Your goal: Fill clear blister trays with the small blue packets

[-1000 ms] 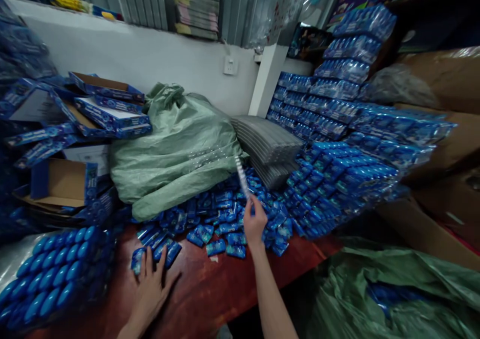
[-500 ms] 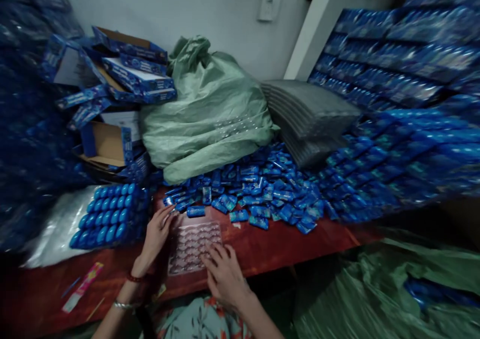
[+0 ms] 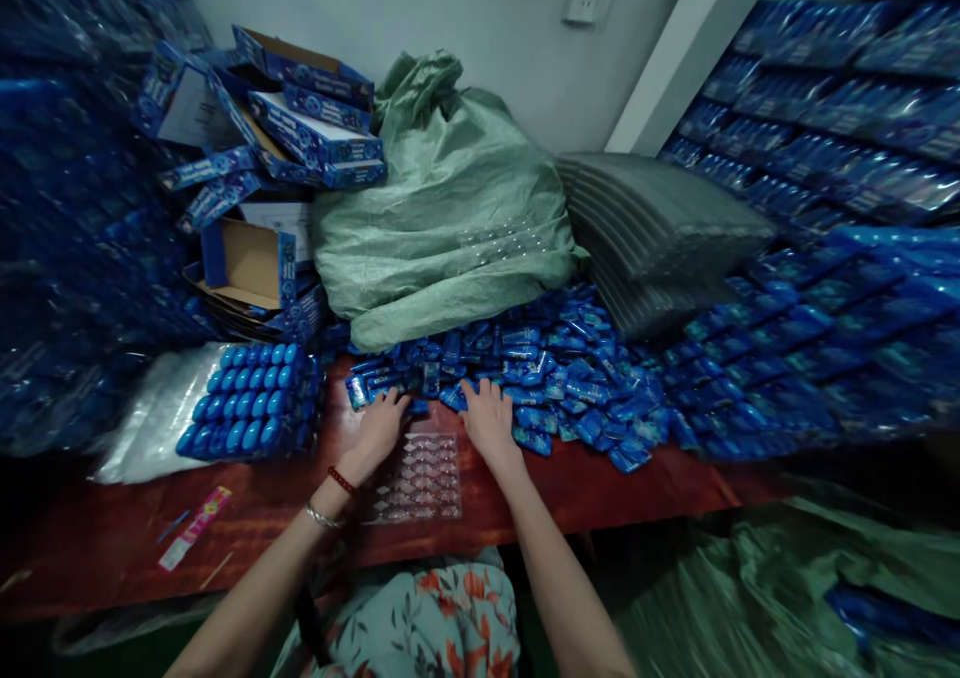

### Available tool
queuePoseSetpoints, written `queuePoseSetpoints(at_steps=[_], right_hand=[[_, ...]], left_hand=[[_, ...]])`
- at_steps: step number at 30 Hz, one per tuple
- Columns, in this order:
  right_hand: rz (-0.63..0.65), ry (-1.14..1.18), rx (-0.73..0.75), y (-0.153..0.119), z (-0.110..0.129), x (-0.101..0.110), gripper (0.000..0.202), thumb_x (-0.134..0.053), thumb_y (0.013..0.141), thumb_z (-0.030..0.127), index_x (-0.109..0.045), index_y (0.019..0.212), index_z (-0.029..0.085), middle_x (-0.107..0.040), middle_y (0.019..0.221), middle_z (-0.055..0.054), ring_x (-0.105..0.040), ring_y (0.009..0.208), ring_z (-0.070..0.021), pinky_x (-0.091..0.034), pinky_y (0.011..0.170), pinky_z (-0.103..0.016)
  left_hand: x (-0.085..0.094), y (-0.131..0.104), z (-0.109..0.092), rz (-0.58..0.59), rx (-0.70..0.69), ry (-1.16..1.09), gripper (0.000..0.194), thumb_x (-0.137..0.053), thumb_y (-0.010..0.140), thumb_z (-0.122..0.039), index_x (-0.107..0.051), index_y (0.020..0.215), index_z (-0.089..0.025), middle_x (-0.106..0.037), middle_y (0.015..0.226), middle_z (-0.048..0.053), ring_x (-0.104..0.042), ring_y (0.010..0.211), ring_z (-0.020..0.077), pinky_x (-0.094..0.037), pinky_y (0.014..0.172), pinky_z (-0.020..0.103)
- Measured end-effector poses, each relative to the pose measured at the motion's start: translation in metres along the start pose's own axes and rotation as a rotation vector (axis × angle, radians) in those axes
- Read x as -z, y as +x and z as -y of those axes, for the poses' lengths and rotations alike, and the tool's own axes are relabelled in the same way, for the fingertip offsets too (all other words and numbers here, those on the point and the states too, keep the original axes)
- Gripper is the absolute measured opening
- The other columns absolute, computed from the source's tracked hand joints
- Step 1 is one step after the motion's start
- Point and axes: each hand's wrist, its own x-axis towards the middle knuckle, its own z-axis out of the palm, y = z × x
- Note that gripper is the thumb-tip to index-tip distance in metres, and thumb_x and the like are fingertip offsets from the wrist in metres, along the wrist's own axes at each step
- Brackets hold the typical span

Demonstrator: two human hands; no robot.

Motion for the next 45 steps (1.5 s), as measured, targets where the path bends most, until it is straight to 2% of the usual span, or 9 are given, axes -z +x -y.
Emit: queuePoseSetpoints(at_steps=[4,7,10,17,21,25,30,38,45], right_hand=[[-0.088,-0.018,0.061,-0.008,0.009,-0.004,0.037,-0.049,0.088,0.025,-0.049,0.125,0.019,-0.052,0.109,-0.014,-0.050,0.097,-0.0263,-0.039,0.076,-0.035],[-0.008,-0.030,0.084,-0.003,0.028,-0.011,0.031,-0.044,0.088,0.015,-0.054,0.118,0.014,-0.056,0.100,-0.015,-0.054,0.090,-0.0243,-0.041,0.075,-0.034],[0.038,-0.022,0.048,0.010,0.043,-0.017,0.033,-0.038,0.084,0.003,-0.057,0.111,0.009,-0.057,0.099,-0.019,-0.058,0.084,-0.0242,-0.044,0.068,-0.032],[0.068,0.088,0.099,0.024,0.021,-0.013,0.045,-0.049,0.079,0.012,-0.051,0.124,0.017,-0.060,0.103,-0.014,-0.062,0.078,-0.0220,-0.046,0.063,-0.029],[0.049,0.703,0.048,0.005,-0.012,-0.013,0.050,-0.048,0.082,0.022,-0.044,0.131,0.019,-0.065,0.090,-0.005,-0.061,0.066,-0.0162,-0.049,0.066,-0.030],[0.249,1.382,-0.135,-0.035,-0.019,-0.021,0.053,-0.059,0.078,0.040,-0.051,0.126,0.019,-0.065,0.069,0.001,-0.062,0.055,-0.0150,-0.053,0.059,-0.030],[0.377,1.707,-0.328,-0.078,-0.010,-0.031,0.046,-0.074,0.066,0.036,-0.063,0.107,0.019,-0.066,0.090,-0.002,-0.065,0.069,-0.0130,-0.056,0.068,-0.029],[0.430,1.705,-0.323,-0.093,-0.011,-0.046,0.057,-0.079,0.058,0.033,-0.062,0.110,0.018,-0.069,0.084,-0.002,-0.066,0.070,-0.0146,-0.055,0.070,-0.029],[0.104,1.256,-0.359,-0.117,0.013,-0.049,0.041,-0.066,0.073,0.047,-0.064,0.101,0.017,-0.054,0.044,0.006,-0.052,0.038,-0.0118,-0.043,0.041,-0.021]], left_hand=[[0.001,-0.018,0.020,-0.008,-0.016,-0.354,0.026,-0.045,0.088,-0.019,-0.053,0.112,-0.015,-0.060,0.112,0.012,-0.056,0.102,0.0210,-0.043,0.090,0.036],[0.007,-0.041,0.027,0.003,0.145,-0.924,0.036,-0.055,0.082,-0.039,-0.050,0.108,-0.015,-0.064,0.101,0.008,-0.061,0.080,0.0167,-0.050,0.073,0.031],[0.019,-0.063,0.029,0.019,0.331,-1.176,0.048,-0.064,0.071,-0.047,-0.050,0.103,-0.014,-0.064,0.087,0.004,-0.058,0.063,0.0122,-0.049,0.062,0.026],[0.040,-0.094,0.033,-0.049,0.423,-1.081,0.054,-0.060,0.073,-0.052,-0.057,0.110,-0.012,-0.065,0.092,0.006,-0.053,0.057,0.0097,-0.044,0.053,0.022],[0.032,-0.109,0.036,-0.024,0.421,-1.073,0.056,-0.059,0.075,-0.049,-0.055,0.117,-0.013,-0.064,0.103,0.009,-0.059,0.070,0.0141,-0.049,0.063,0.026],[0.029,-0.125,0.038,-0.080,0.420,-0.989,0.047,-0.055,0.079,-0.047,-0.059,0.112,-0.014,-0.061,0.111,0.010,-0.060,0.087,0.0194,-0.051,0.073,0.029],[0.032,-0.150,0.037,0.028,0.312,-0.872,0.040,-0.063,0.074,-0.040,-0.063,0.109,-0.020,-0.063,0.101,0.008,-0.059,0.097,0.0222,-0.048,0.087,0.034],[0.016,-0.176,0.016,-0.094,0.297,-0.710,0.033,-0.063,0.077,-0.041,-0.066,0.104,-0.023,-0.059,0.103,0.007,-0.060,0.096,0.0216,-0.050,0.083,0.033],[0.009,-0.161,0.001,-0.234,0.152,-0.545,0.028,-0.045,0.090,-0.037,-0.061,0.106,-0.019,-0.062,0.097,0.008,-0.061,0.089,0.0192,-0.052,0.081,0.032]])
